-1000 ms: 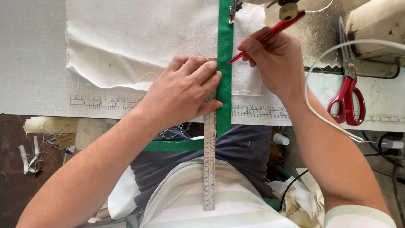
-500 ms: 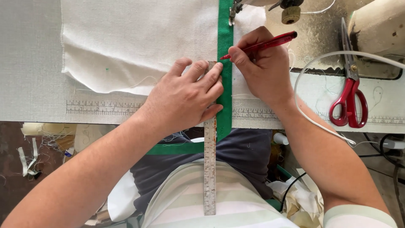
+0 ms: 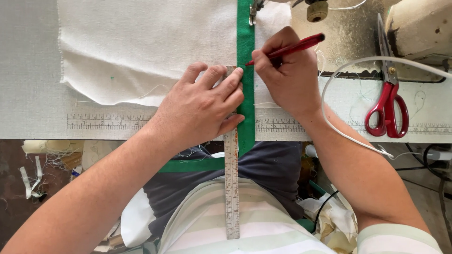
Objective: Measuring, marking, cutting, and sewing green fabric straps onto a white bag panel using an industrial sewing machine.
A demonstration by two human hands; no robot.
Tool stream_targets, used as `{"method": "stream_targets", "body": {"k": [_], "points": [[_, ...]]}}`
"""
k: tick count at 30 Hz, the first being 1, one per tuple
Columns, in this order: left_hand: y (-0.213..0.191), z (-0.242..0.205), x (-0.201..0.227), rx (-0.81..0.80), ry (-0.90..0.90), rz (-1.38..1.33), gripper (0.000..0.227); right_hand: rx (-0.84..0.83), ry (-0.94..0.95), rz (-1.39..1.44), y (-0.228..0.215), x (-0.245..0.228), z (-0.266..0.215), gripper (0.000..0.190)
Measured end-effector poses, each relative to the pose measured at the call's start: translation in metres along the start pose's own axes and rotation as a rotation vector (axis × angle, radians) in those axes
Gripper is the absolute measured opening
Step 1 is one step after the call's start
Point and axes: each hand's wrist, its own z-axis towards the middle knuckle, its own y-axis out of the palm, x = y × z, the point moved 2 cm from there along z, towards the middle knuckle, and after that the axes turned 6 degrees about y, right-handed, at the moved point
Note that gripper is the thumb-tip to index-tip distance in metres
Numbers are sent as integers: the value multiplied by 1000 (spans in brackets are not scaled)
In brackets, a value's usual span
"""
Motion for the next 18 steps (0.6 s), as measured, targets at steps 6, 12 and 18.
{"method": "stream_targets", "body": {"k": [6,12,18], "points": [[-1,-3,-2,-2,-1,-7,48,32,42,-4,0,3,0,18],[0,-3,-2,-1,-10,-1,48,46,40,-34,-1,-1,0,18],[0,-4,0,14,-19,-37,48,75,-117,-11,-37,10,-8,21]]}}
